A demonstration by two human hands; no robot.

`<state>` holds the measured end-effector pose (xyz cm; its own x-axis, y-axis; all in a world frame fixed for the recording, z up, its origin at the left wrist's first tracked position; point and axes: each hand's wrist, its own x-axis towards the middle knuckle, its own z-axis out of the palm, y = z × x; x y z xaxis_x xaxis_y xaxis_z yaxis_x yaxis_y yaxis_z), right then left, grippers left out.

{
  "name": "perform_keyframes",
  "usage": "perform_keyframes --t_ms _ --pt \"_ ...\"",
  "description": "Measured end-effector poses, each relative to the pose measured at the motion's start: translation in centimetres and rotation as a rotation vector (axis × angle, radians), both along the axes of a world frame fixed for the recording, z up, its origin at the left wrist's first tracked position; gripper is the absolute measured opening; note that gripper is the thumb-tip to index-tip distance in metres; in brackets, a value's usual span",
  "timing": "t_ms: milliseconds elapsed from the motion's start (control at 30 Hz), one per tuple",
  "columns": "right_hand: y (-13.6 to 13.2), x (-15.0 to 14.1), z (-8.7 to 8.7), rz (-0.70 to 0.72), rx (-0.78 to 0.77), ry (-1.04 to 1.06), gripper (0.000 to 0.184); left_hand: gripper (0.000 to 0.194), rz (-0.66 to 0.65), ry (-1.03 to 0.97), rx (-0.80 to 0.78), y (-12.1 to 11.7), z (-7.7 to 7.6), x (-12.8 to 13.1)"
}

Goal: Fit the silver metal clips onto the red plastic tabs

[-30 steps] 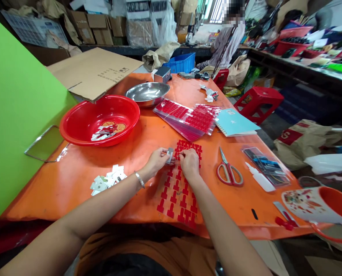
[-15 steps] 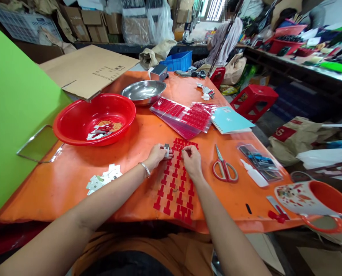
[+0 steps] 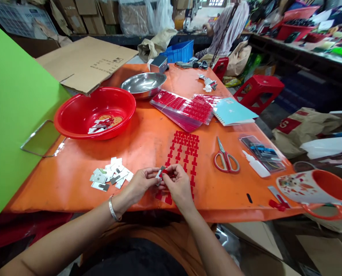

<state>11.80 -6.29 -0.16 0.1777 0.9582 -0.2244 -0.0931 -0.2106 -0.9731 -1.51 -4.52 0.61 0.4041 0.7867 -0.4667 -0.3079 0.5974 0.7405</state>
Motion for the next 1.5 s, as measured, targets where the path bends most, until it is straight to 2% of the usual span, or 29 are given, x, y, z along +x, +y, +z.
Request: perform_keyframes --t_ms 100,300,733,1133,1333,1433,1500 --pt "-1.5 -0.9 -1.0 -0.010 -0.003 -0.027 0.035 0.041 0.018 0.018 -0.043 -1.4 -1.0 -0.6" --pt "-2.5 -1.3 -2.0 -0.013 0.056 -0.110 0.032 0.046 0.004 0.022 -0.028 -1.6 -1.7 -0.7" --pt "-2.4 -1.5 -2.0 0.004 0.045 -0.097 0.032 0.045 0.003 0.009 -0.011 -1.6 -1.7 -0.7" --pt "-2.4 -1.8 -1.9 -0.027 0.040 -0.099 0.032 0.054 0.007 0.014 0.011 -1.6 -1.7 -0.8" --pt "-2.7 -1.8 -2.3 -0.029 0.054 -0.116 0.030 0.043 0.036 0.029 0.028 -1.8 -2.0 -0.4" --pt "-3.0 -1.8 -2.1 -0.017 0.112 -0.215 0.023 0.040 0.057 0.031 0.046 -2.1 -1.9 -0.2" --pt "-3.0 -1.7 -1.8 -0.040 0.217 -0.380 0.018 0.040 0.061 0.034 0.046 -2.1 -1.7 -0.2"
